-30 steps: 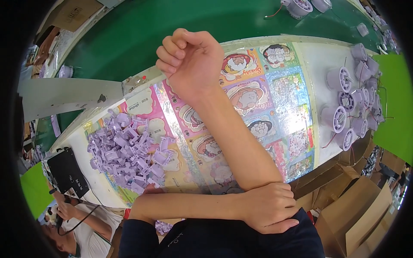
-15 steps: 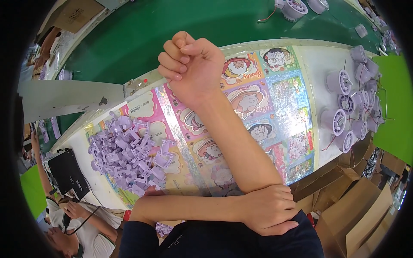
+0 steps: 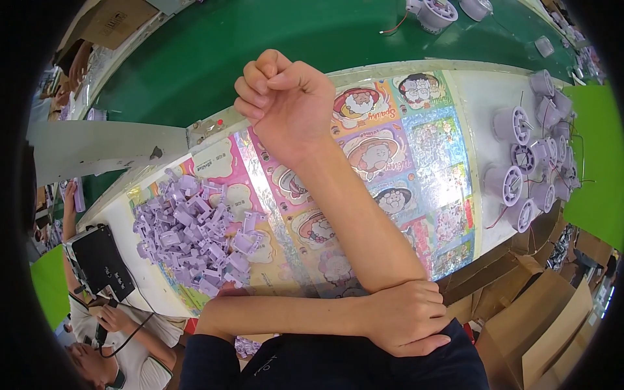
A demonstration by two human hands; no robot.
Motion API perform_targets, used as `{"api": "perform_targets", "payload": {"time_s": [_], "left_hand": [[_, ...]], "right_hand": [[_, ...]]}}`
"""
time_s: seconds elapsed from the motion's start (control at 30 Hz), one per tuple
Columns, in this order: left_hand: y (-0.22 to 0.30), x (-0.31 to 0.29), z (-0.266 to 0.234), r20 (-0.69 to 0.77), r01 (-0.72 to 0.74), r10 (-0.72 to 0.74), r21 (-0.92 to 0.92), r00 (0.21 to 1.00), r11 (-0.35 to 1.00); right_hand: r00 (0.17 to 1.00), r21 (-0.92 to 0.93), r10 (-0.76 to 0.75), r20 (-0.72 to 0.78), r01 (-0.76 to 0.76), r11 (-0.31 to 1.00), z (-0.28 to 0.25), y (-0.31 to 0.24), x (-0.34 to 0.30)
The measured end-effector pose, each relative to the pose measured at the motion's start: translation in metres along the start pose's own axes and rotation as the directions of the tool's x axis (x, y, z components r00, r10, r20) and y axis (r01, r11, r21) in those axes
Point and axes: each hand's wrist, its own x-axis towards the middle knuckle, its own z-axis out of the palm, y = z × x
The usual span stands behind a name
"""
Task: The person places plastic components on the table, assembles handheld fans by connecting fan heads, brackets, and handle casings together by hand, and places the assembled fans onto the conveyor belt.
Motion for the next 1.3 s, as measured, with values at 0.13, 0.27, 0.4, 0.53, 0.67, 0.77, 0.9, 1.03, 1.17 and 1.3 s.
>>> {"api": "perform_targets", "payload": {"time_s": [0.13, 0.27, 0.4, 0.53, 0.67, 0.77, 0.9, 1.03, 1.17, 1.3], "left_hand": [[0.0006, 0.0002, 0.0004, -0.003, -0.011, 0.011, 0.007, 1.0, 1.0], [0.0004, 0.0009, 0.0003, 0.008, -0.005, 0.005, 0.01, 1.0, 1.0], [-0.0005, -0.0001, 0.0013, -0.009, -0.006, 0.006, 0.005, 1.0, 1.0], [-0.0004, 0.0003, 0.0024, -0.005, -0.007, 0.007, 0.005, 1.0, 1.0], [0.0002, -0.0007, 0.0006, -0.007, -0.004, 0.004, 0.006, 1.0, 1.0], [0.0004, -0.0001, 0.002, -0.014, -0.008, 0.008, 0.007, 1.0, 1.0], [-0.0008, -0.0003, 0.0011, -0.013, -0.008, 0.008, -0.003, 1.0, 1.0], [-0.0003, 0.0, 0.0005, -0.004, -0.006, 0.006, -0.011, 1.0, 1.0], [0.0004, 0.0001, 0.0005, -0.02, -0.002, 0.002, -0.017, 1.0, 1.0], [-0.0002, 0.0002, 0.0009, -0.009, -0.001, 0.001, -0.025, 1.0, 1.0]], "right_hand": [[1.0, -0.009, -0.001, 0.003, 0.001, 1.0, 0.0019, 0.0003, 0.0006], [1.0, -0.049, 0.011, 0.027, -0.01, 0.999, 0.0009, -0.0027, 0.0004], [0.999, -0.023, 0.015, 0.044, -0.014, 1.0, -0.0012, -0.0015, 0.0006], [1.0, -0.016, 0.0, 0.024, 0.0, 1.0, -0.0002, -0.003, -0.001], [1.0, -0.014, 0.0, 0.026, 0.0, 1.0, 0.0023, -0.0005, -0.0001], [1.0, -0.021, -0.014, -0.001, 0.014, 1.0, 0.0045, -0.0016, -0.0008], [1.0, -0.017, -0.026, -0.003, 0.026, 1.0, 0.0026, -0.0018, -0.0003], [1.0, -0.005, -0.029, -0.011, 0.029, 1.0, 0.0028, -0.0023, -0.0002], [0.999, -0.014, -0.031, -0.014, 0.031, 0.999, 0.0029, -0.0017, -0.0003], [0.999, -0.003, -0.029, -0.027, 0.029, 1.0, 0.002, -0.0017, -0.0013]]}}
